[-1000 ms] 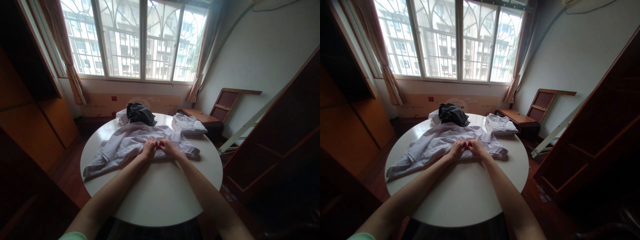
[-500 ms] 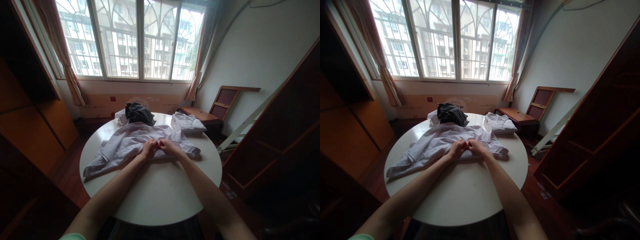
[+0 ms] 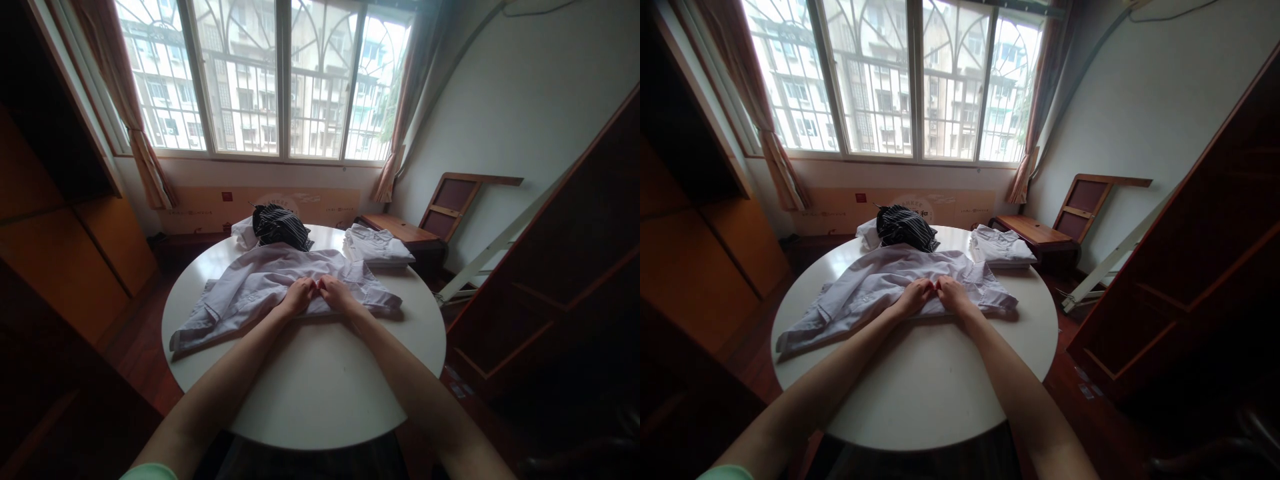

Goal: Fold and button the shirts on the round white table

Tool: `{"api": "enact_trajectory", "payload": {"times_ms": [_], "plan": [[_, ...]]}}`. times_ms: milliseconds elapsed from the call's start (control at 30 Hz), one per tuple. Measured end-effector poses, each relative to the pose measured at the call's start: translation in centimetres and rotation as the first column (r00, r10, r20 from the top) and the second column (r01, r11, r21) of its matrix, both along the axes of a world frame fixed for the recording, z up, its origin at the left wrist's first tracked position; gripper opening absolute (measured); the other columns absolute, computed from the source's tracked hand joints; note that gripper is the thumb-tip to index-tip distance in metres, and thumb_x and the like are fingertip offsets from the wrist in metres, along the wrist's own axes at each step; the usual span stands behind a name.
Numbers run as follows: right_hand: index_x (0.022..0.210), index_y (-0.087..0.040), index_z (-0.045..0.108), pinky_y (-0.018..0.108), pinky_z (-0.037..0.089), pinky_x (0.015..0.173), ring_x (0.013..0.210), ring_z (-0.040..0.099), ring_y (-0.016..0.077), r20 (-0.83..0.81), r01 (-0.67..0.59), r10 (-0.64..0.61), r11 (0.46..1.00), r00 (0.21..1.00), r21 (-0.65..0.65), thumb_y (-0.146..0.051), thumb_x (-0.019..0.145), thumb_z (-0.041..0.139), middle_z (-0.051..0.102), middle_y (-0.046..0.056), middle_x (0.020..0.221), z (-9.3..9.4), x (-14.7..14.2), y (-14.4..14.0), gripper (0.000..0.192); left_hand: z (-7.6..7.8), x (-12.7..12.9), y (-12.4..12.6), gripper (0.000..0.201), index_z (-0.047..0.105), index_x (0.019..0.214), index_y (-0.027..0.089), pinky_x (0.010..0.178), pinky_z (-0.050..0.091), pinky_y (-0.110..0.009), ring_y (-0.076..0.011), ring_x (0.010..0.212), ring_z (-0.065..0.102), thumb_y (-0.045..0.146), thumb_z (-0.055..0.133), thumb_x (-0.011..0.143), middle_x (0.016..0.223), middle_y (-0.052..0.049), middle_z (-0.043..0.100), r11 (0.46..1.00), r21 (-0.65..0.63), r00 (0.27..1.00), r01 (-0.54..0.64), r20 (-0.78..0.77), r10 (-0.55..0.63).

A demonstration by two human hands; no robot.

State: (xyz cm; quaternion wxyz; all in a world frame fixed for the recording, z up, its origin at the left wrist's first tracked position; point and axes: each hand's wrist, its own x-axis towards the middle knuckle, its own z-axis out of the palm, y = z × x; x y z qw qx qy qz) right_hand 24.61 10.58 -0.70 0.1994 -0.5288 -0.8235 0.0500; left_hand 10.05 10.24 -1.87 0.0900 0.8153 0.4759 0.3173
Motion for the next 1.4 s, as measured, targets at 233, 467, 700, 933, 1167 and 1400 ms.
{"api": "enact_trajectory", "payload": {"times_ms": [233,467,700,933,1167,1400], "plan": [[0.086,-0.014,0.055,0.024,0.036,0.077,0.087,0.053,0.0164,0.053,0.028,-0.032,0.997,0.998,0.07,-0.017,0.083,0.042,0.06,0.009,0.092,-0.1,-0.7,-0.4,0.013,-0.1,0.0,0.0,0.014,0.057,0.076,0.014,0.074,0.044,-0.028,-0.0161,0.076,0.055,0.017,0.045,0.082,0.077,-0.005,0.061,0.999,0.019,0.999,-0.037,0.001,0.037],[0.084,-0.014,0.058,0.024,0.037,0.074,0.082,0.054,0.0162,0.086,-0.024,0.019,0.998,0.996,0.053,-0.017,0.079,0.048,0.06,0.008,0.089,0.4,-0.5,-0.4,0.012,-0.4,-0.1,0.4,0.009,0.056,0.074,0.016,0.073,0.043,-0.027,-0.0155,0.076,0.054,0.018,0.049,0.078,0.077,-0.004,0.059,0.999,0.042,0.997,-0.009,-0.07,0.012],[0.073,-0.015,0.059,0.022,0.037,0.072,0.076,0.051,0.0129,0.006,-0.082,0.081,0.996,0.997,0.047,-0.02,0.076,0.052,0.058,0.005,0.083,0.2,0.2,0.0,0.01,-0.2,-0.1,0.0,0.011,0.057,0.078,0.016,0.076,0.043,-0.029,-0.0171,0.079,0.054,0.018,0.047,0.077,0.081,-0.005,0.059,0.998,0.057,0.994,-0.001,-0.106,0.007],[0.07,-0.014,0.056,0.022,0.035,0.067,0.071,0.049,0.0123,0.011,-0.03,0.03,0.999,0.999,-0.017,-0.026,0.073,0.057,0.057,0.004,0.077,0.6,0.2,0.1,0.012,0.2,0.1,-0.8,0.014,0.056,0.082,0.016,0.075,0.041,-0.029,-0.0182,0.08,0.053,0.024,0.045,0.081,0.083,-0.007,0.059,0.998,0.056,0.984,-0.028,-0.175,0.037],[0.068,-0.016,0.055,0.023,0.035,0.07,0.082,0.05,0.0162,0.009,-0.01,0.01,1.0,1.0,-0.02,-0.029,0.072,0.058,0.057,0.006,0.087,1.1,0.8,0.1,0.014,1.9,-2.5,-0.1,0.031,0.059,0.076,0.015,0.056,0.034,-0.024,-0.0132,0.058,0.048,0.045,0.053,0.072,0.069,-0.002,0.057,0.984,-0.167,0.973,0.062,-0.209,-0.096],[0.068,-0.017,0.051,0.02,0.034,0.064,0.069,0.047,0.0108,-0.032,-0.147,0.146,0.989,0.989,-0.032,-0.016,0.071,0.052,0.055,0.001,0.08,0.5,0.7,0.2,0.004,1.7,-4.8,1.7,0.038,0.058,0.067,0.014,0.05,0.03,-0.023,-0.0113,0.053,0.043,0.046,0.042,0.079,0.06,0.0,0.054,0.949,-0.293,0.993,0.114,0.021,-0.113]]}}
